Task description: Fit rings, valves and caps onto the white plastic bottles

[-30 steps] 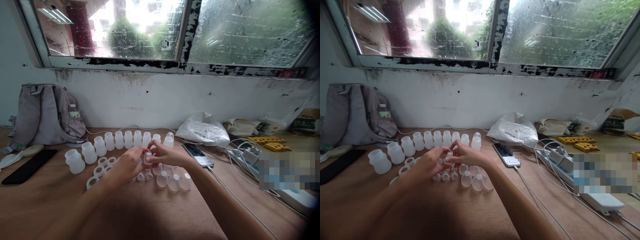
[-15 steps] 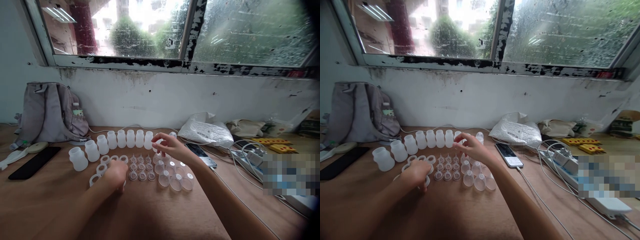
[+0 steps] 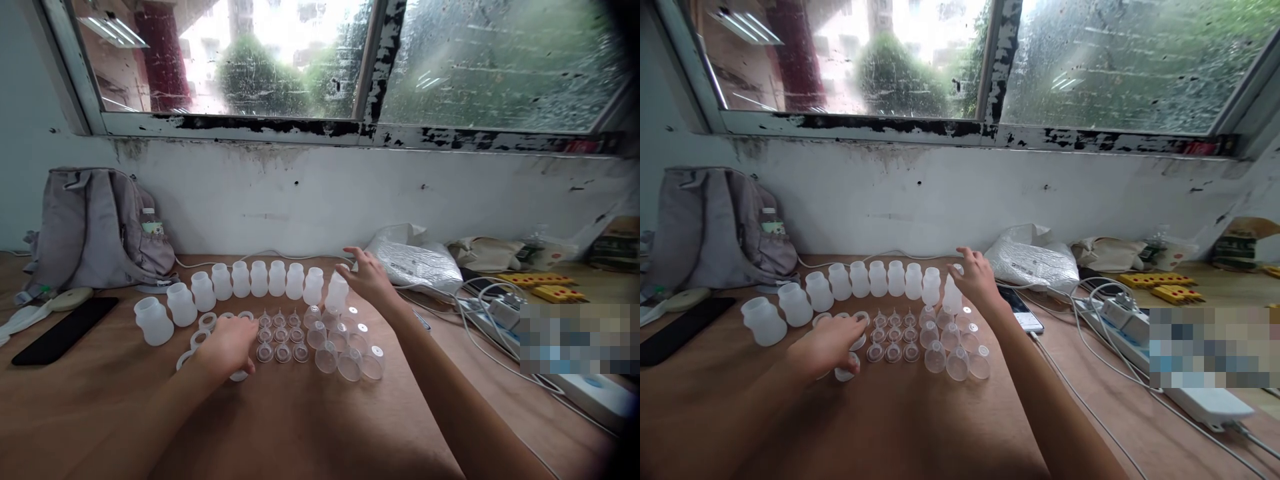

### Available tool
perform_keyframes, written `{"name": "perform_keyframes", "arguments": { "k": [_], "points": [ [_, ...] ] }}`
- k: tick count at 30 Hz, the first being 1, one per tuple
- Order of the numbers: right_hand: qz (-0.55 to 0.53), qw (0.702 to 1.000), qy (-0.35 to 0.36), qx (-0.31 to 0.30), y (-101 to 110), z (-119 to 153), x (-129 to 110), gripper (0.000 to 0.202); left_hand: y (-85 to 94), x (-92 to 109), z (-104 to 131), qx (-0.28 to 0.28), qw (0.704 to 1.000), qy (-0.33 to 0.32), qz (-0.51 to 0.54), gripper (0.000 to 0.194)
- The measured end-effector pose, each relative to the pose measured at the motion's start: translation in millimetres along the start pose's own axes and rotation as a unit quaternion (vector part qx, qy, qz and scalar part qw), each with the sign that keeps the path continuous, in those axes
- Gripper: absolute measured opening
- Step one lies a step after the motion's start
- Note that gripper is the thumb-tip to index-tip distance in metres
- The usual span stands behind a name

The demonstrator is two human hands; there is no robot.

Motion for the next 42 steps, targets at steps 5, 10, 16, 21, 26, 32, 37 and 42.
{"name": "perform_keyframes", "arguments": {
  "k": [5, 10, 16, 21, 26, 32, 37, 42],
  "points": [
    [0.035, 0.993, -0.047, -0.105, -12.6, -4.2, 16.8, 0.043, 10.5, 9.9, 8.2, 0.083, 0.994, -0.07, -0.032, 0.022],
    [0.045, 0.998, -0.041, 0.017, 15.3, 2.9, -10.8, 0.038, 15.9, 14.5, 4.9, 0.259, 0.962, -0.07, 0.046, 0.024],
    [-0.109, 0.98, 0.095, 0.136, 47.5, 51.8, -83.0, 0.042, 31.3, 23.3, 21.2, 0.453, 0.875, -0.068, 0.159, 0.06],
    [-0.283, 0.948, 0.134, -0.06, 33.4, 76.4, -107.3, 0.032, 37.5, 34.7, 35.4, 0.236, 0.903, -0.111, 0.341, 0.055],
    [-0.452, 0.866, 0.079, -0.198, 27.8, 65.8, -98.5, 0.029, 36.2, 36.6, 31.7, 0.028, 0.781, -0.228, 0.581, 0.032],
    [-0.556, 0.792, 0.049, -0.248, 21.9, 58.1, -92.5, 0.026, 24.3, 28.2, 25.0, -0.131, 0.61, -0.276, 0.731, 0.036],
    [-0.6, 0.748, 0.05, -0.28, 17.6, 60.1, -93.3, 0.03, 9.3, 33.4, 16.5, -0.225, 0.436, -0.357, 0.795, 0.039],
    [-0.623, 0.76, 0.046, -0.18, 23.9, 45.8, -81.5, 0.033, 5.6, 37.9, 20.9, -0.263, 0.402, -0.395, 0.783, 0.041]
  ]
}}
Point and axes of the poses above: each hand's wrist, its own z-axis away from the middle knuckle, its own y-axis out of the back of the hand, x = y × z, the point moved 1 cm from there along -z, towards the middle knuckle, and after that the axes turned 13 degrees about -z, right-handed, at the moved point
